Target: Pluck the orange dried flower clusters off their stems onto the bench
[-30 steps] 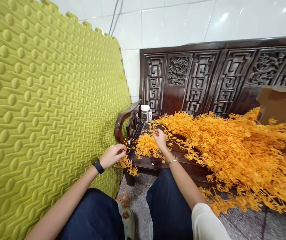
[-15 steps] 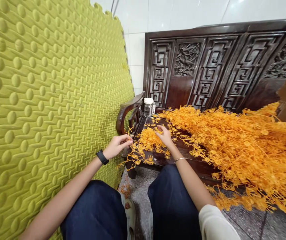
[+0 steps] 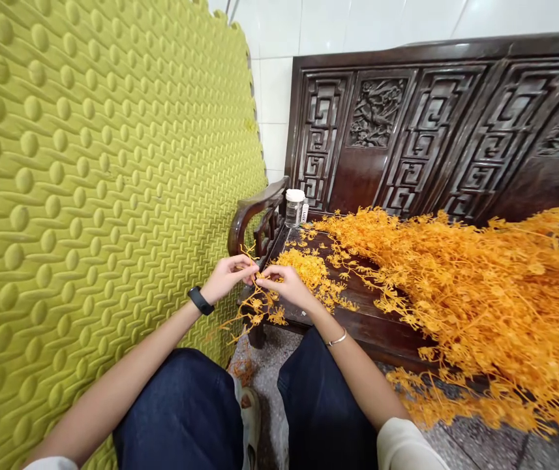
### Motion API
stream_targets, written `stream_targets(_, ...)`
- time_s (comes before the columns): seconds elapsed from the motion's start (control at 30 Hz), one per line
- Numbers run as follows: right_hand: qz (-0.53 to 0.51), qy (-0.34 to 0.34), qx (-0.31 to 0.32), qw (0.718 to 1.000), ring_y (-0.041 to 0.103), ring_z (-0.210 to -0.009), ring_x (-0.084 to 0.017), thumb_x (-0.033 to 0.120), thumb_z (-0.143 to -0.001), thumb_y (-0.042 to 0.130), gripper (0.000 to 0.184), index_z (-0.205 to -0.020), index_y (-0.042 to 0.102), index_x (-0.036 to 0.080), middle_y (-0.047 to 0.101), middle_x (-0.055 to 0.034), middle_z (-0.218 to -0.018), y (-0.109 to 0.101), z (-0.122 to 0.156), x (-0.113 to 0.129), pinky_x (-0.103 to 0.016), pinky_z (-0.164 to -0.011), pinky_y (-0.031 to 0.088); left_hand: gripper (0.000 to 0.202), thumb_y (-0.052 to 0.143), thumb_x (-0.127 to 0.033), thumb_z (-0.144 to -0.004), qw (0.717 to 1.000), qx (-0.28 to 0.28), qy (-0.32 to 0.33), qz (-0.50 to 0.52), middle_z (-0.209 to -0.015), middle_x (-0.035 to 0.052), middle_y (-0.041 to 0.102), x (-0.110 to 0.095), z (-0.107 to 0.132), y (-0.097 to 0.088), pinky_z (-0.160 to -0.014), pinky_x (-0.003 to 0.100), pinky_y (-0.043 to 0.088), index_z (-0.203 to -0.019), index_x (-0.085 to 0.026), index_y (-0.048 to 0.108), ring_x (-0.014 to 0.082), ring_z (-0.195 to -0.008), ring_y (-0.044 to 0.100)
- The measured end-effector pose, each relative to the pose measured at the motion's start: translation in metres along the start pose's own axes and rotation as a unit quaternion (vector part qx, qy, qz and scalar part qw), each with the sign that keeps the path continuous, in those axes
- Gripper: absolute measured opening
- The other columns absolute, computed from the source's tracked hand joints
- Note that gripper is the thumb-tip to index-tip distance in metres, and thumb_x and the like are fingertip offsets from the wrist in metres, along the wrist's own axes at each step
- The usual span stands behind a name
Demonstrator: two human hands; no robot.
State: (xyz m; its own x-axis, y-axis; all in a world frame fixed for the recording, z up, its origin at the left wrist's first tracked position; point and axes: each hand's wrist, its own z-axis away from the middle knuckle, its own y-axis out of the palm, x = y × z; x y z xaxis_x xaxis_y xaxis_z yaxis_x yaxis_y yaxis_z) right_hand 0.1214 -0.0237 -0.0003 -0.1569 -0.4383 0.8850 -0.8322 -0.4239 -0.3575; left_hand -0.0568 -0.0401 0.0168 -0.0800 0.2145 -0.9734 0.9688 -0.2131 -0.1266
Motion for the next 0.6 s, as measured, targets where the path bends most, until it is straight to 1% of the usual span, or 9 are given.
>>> stream_targets(0.07, -0.031, -0.003, -0.024, 0.999, 0.056, -0.069, -0.014, 0.048, -0.073, 0.064, 0.031, -0.074, 0.063, 0.017, 0.062, -0.0009, -0.072, 0.006, -0.001, -0.003, -0.028, -0.069, 0.045, 0.029, 0.071, -0.038, -0.065, 1.000, 0.001, -0.015, 0.026, -0.060, -0.0007, 0.061, 0.000, 0.000, 0.000, -0.055, 0.023, 0.046, -0.072, -0.013, 0.059, 0.0089, -0.052, 0.056)
stream_targets(0.13, -0.054, -0.010, -0.044, 0.997, 0.056, -0.069, -0.013, 0.048, -0.072, 0.064, 0.031, -0.076, 0.062, 0.018, 0.061, -0.0005, -0.073, 0.007, -0.003, -0.006, -0.028, -0.069, 0.045, 0.031, 0.074, -0.037, -0.062, 0.999, -0.006, -0.023, 0.038, -0.060, -0.0010, 0.061, 0.000, 0.000, 0.001, -0.054, 0.022, 0.045, -0.072, -0.012, 0.059, 0.0084, -0.051, 0.056)
stream_targets(0.23, -0.052, -0.022, -0.065, 0.996, 0.055, -0.068, -0.014, 0.049, -0.075, 0.062, 0.031, -0.075, 0.062, 0.018, 0.061, -0.0007, -0.072, 0.005, -0.004, -0.010, -0.027, -0.068, 0.044, 0.030, 0.074, -0.038, -0.062, 0.998, -0.033, -0.019, 0.046, -0.056, -0.0025, 0.058, 0.001, -0.001, 0.004, -0.052, 0.022, 0.043, -0.070, -0.012, 0.059, 0.0069, -0.047, 0.052)
stream_targets(0.33, -0.013, -0.044, -0.095, 0.994, 0.055, -0.070, -0.015, 0.051, -0.079, 0.057, 0.034, -0.069, 0.060, 0.018, 0.060, -0.0019, -0.070, 0.003, -0.003, -0.009, -0.028, -0.069, 0.043, 0.030, 0.072, -0.039, -0.063, 0.996, -0.068, -0.016, 0.063, -0.054, -0.0029, 0.056, 0.004, -0.003, 0.007, -0.051, 0.023, 0.043, -0.067, -0.012, 0.059, 0.0071, -0.046, 0.050)
stream_targets(0.4, 0.033, -0.065, -0.105, 0.992, 0.055, -0.070, -0.015, 0.048, -0.083, 0.053, 0.034, -0.068, 0.060, 0.018, 0.060, -0.0022, -0.070, 0.005, 0.000, -0.006, -0.028, -0.069, 0.042, 0.028, 0.072, -0.038, -0.062, 0.993, -0.093, -0.014, 0.068, -0.053, -0.0026, 0.057, 0.005, -0.006, 0.010, -0.051, 0.023, 0.043, -0.065, -0.013, 0.059, 0.0074, -0.046, 0.050)
stream_targets(0.5, 0.098, -0.104, -0.106, 0.984, 0.052, -0.068, -0.014, 0.043, -0.087, 0.049, 0.032, -0.068, 0.056, 0.019, 0.055, -0.0018, -0.069, 0.011, 0.004, -0.001, -0.027, -0.068, 0.040, 0.026, 0.073, -0.034, -0.059, 0.988, -0.136, -0.011, 0.068, -0.049, -0.0029, 0.056, 0.007, -0.010, 0.016, -0.048, 0.023, 0.041, -0.059, -0.013, 0.057, 0.0075, -0.043, 0.049)
stream_targets(0.6, 0.128, -0.124, -0.113, 0.978, 0.049, -0.067, -0.014, 0.039, -0.090, 0.044, 0.030, -0.068, 0.050, 0.019, 0.051, -0.0015, -0.068, 0.019, 0.007, 0.003, -0.027, -0.066, 0.039, 0.022, 0.072, -0.029, -0.058, 0.983, -0.172, -0.013, 0.068, -0.047, -0.0035, 0.055, 0.007, -0.013, 0.021, -0.045, 0.022, 0.040, -0.056, -0.014, 0.056, 0.0075, -0.041, 0.047)
